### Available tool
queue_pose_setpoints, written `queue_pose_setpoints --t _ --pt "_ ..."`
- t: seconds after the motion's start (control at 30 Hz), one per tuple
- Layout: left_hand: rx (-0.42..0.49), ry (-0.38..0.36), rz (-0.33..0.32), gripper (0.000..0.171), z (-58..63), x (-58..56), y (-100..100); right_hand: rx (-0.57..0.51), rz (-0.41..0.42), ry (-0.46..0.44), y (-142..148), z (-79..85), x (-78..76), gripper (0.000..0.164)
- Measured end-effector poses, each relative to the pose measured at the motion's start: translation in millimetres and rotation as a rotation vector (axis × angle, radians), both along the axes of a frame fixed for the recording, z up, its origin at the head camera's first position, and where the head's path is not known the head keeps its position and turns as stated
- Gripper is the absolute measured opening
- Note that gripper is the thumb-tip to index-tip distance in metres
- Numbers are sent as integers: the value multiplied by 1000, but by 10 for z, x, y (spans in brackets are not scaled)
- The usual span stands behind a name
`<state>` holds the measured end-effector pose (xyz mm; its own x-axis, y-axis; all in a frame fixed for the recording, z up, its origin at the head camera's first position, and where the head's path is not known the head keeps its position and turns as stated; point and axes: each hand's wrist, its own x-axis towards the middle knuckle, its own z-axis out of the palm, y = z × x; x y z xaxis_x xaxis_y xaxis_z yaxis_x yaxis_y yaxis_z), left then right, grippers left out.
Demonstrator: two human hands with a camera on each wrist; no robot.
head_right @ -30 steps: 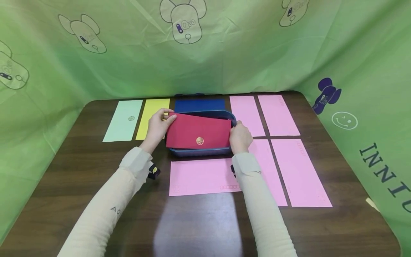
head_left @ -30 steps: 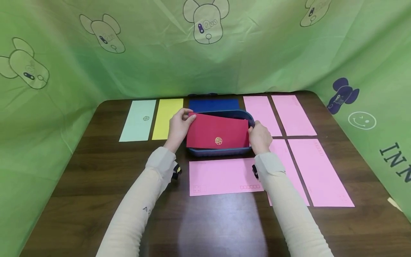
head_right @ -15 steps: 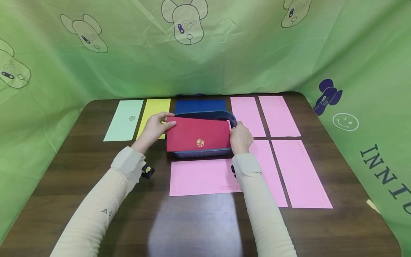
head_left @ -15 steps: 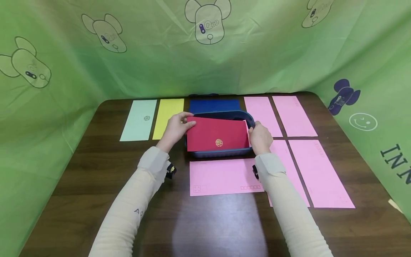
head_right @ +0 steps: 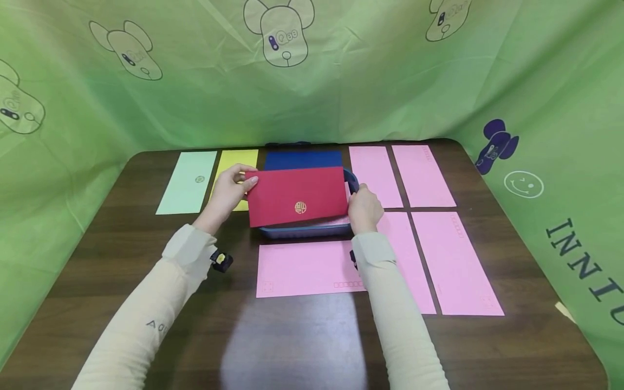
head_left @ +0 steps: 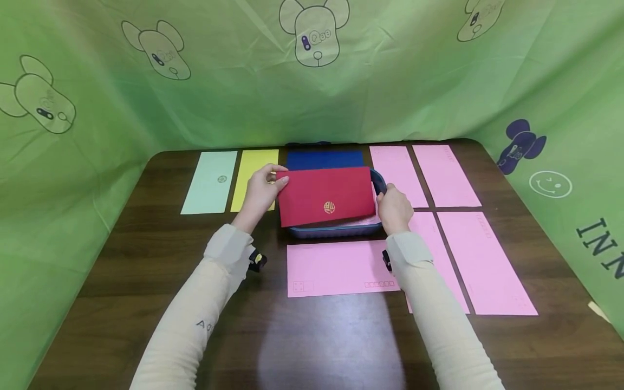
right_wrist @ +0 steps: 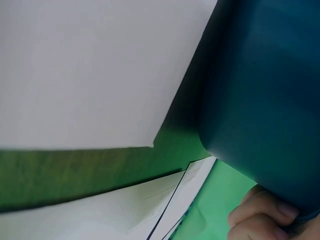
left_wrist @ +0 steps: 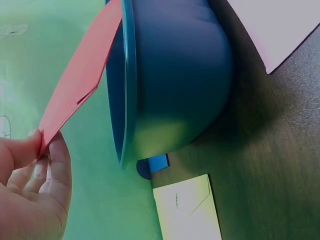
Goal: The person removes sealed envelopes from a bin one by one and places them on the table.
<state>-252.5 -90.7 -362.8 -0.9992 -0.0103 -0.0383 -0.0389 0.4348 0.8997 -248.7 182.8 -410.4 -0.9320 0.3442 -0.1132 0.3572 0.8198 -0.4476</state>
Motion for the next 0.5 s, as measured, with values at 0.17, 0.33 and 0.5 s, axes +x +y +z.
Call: queue_pose_setpoints --t 0.17,0.33,0.5 --pt "148 -40 29 32 0 91 -75 -10 1 12 -3 9 1 31" --pt "292 -74 97 36 -27 249 -153 -18 -3 22 -6 1 0 29" --pt "367 -107 115 42 -66 436 -202 -18 -10 20 -2 -9 7 28"
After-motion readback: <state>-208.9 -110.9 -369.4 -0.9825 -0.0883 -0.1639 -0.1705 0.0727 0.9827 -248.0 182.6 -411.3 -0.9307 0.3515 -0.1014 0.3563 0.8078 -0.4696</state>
